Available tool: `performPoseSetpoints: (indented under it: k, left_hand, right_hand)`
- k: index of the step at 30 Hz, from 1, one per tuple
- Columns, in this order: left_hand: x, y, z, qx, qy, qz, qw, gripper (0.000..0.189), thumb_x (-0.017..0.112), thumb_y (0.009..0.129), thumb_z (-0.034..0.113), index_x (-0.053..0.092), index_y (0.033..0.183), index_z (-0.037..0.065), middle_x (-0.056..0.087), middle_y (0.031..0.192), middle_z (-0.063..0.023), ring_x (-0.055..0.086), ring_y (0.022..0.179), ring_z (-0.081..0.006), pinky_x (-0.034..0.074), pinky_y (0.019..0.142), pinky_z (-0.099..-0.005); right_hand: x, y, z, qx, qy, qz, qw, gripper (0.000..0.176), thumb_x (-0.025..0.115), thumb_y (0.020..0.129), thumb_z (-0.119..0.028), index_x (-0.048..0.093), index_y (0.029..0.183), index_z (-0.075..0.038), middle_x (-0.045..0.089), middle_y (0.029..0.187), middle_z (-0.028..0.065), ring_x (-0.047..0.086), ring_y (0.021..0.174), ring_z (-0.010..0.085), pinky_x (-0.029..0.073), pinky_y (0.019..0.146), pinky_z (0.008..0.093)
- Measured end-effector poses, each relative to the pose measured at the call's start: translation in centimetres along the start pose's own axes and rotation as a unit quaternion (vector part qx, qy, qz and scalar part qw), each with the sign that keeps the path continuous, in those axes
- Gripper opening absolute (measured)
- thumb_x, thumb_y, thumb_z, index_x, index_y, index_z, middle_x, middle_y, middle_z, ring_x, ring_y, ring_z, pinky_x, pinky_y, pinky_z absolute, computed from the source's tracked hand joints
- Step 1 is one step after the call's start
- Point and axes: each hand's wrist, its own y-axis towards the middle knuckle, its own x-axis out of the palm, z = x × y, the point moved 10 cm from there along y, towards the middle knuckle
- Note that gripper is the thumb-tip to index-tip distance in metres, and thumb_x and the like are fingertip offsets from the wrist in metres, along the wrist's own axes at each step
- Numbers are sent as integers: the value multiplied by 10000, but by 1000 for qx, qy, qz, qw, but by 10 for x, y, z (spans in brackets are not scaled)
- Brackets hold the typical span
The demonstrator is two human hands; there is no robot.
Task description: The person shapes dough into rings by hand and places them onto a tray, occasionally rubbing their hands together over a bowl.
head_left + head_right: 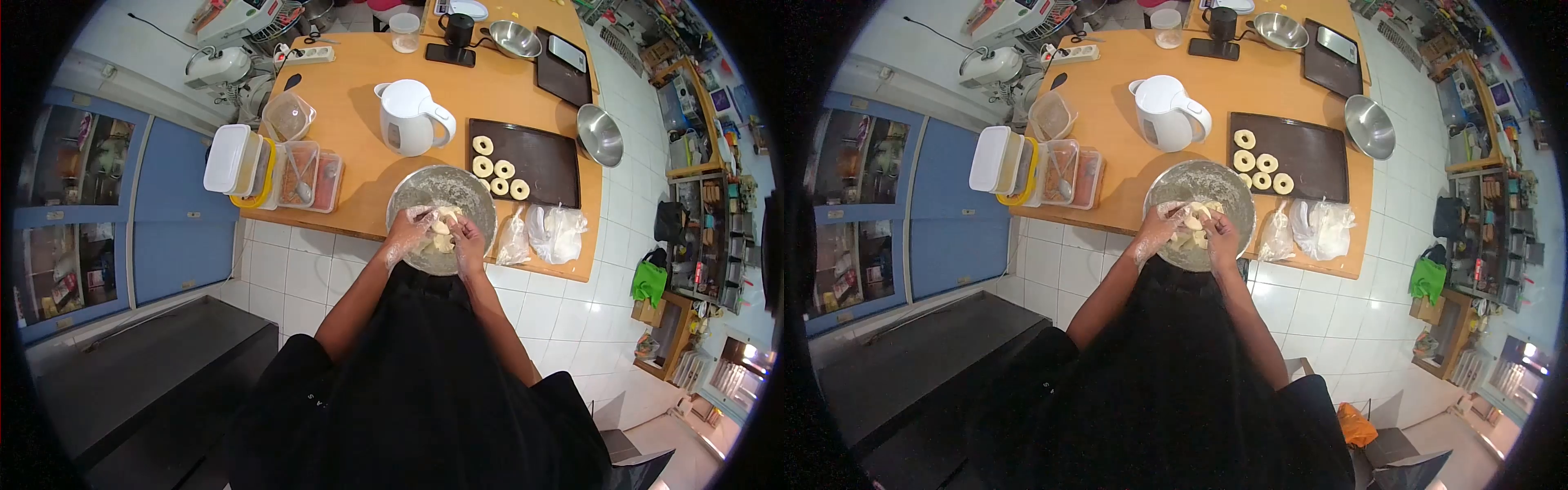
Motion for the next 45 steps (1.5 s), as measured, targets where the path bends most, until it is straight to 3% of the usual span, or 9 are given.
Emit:
performPoseSetpoints:
  k: [2,5,11,14,17,26,29,35,45]
  left_hand:
    - [2,-7,5,-35,-22,7,999,359,611,915,211,591,1131,-75,651,1021,-100,628,845,-133,539,706,-260]
    - [4,-7,14,-1,76,-1,997,329,598,921,202,604,1111,-67,651,1012,-108,630,818,-135,539,684,-264]
    - [4,-5,13,27,69,9,997,268,605,908,188,646,1066,-25,671,935,-83,621,815,-132,520,647,-262]
    - [3,0,6,30,105,-8,994,283,588,925,195,614,1097,-29,643,1004,-80,615,860,-128,531,667,-265]
    - [7,-2,3,0,41,-6,999,324,597,923,212,579,1147,-22,627,1044,-76,605,897,-125,521,692,-264]
    - [20,-8,10,13,99,-60,993,406,641,898,188,525,1221,-29,612,1113,-78,581,972,-125,490,768,-267]
    - [16,-6,11,38,71,-48,996,355,643,873,116,564,1179,-46,646,1040,-84,599,902,-114,490,731,-256]
    - [15,-7,14,42,86,-38,995,371,639,881,120,548,1196,-53,639,1077,-97,597,954,-135,485,822,-273]
    - [19,-8,18,13,50,-68,996,403,625,884,110,523,1251,-20,626,1085,-84,588,914,-132,492,749,-267]
  right_hand:
    - [2,-6,-7,20,-23,10,999,286,661,879,-184,612,1114,-28,665,943,18,582,798,69,446,699,215]
    - [-3,-3,2,20,-57,9,998,276,642,895,-223,621,1103,-42,660,912,-5,557,749,57,424,663,205]
    - [0,-4,7,49,-25,-7,998,238,613,914,-260,646,1042,-62,636,833,-28,521,709,43,399,630,206]
    - [-2,-2,12,58,-88,-28,994,231,616,912,-267,658,1004,-60,623,820,-31,499,698,41,388,620,206]
    - [-1,-5,3,43,-77,-6,996,244,617,913,-283,662,990,-56,613,810,-30,483,691,40,381,616,202]
    - [-6,-3,4,20,-14,36,999,276,626,906,-318,657,975,-53,618,819,-27,517,715,51,415,646,217]
    - [-8,-2,4,15,-14,28,999,267,627,905,-311,653,972,-54,618,815,-26,527,712,56,425,654,220]
    - [1,-4,-2,14,-36,-21,999,223,628,909,-234,620,1046,-58,629,861,-22,551,727,52,435,656,212]
    - [-1,-1,-2,10,-8,-29,1000,293,661,883,-234,617,1097,-40,661,916,-7,568,795,56,436,709,222]
